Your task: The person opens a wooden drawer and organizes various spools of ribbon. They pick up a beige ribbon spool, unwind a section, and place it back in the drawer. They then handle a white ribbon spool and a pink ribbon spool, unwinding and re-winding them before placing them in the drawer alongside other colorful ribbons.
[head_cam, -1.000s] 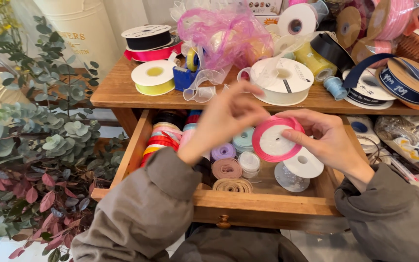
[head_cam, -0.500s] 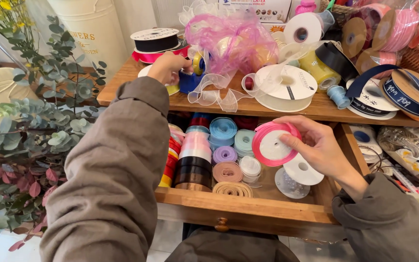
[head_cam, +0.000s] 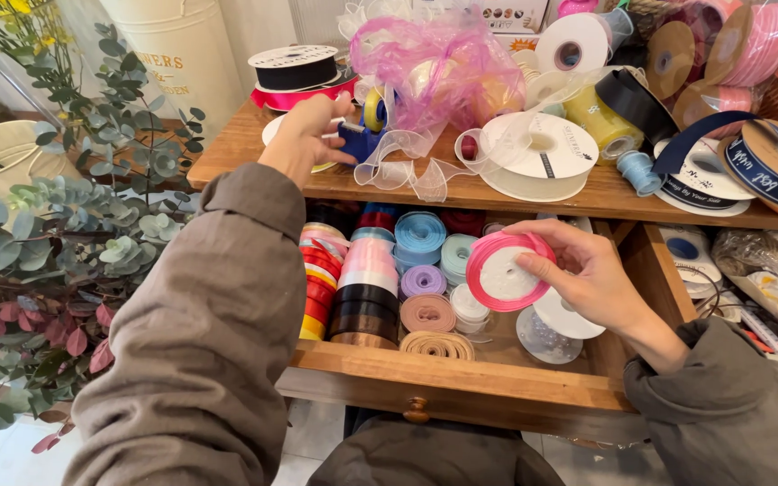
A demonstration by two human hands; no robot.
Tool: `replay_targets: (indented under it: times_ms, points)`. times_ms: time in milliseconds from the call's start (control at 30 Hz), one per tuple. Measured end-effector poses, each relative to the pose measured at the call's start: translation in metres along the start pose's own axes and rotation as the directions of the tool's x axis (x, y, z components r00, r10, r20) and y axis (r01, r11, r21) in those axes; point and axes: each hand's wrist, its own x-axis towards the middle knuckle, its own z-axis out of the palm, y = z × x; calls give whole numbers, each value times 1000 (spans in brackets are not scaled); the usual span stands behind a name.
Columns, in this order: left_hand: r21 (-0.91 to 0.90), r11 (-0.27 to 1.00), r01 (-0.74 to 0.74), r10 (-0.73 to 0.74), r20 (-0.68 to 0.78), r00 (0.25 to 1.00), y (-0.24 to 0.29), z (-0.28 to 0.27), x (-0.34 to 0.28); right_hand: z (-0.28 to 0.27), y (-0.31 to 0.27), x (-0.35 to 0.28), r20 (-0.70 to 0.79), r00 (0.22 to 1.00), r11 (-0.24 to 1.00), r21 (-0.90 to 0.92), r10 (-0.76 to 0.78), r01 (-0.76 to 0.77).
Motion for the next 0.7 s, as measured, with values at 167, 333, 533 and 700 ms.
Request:
replay_targets:
  times_ms: [167,333,533,700]
  points:
    - [-339,913,-228,250,21,968,-34,-11,-13,-1,3,-1,-6,1000,1000,15,9,-8]
    - [-444,845,-297,334,5,943,-47,-10,-73,0,5,-1,-18,1000,1000,-6,8,-8]
    - [-77,963,-259,255,-52,965,-73,-22,-49,-3,14,-2,-42,999,999,-35,-29,27]
    - [98,953,-285,293,-82,952,-83,-23,-22,-7,18,-1,-65,997,999,-44,-31,29]
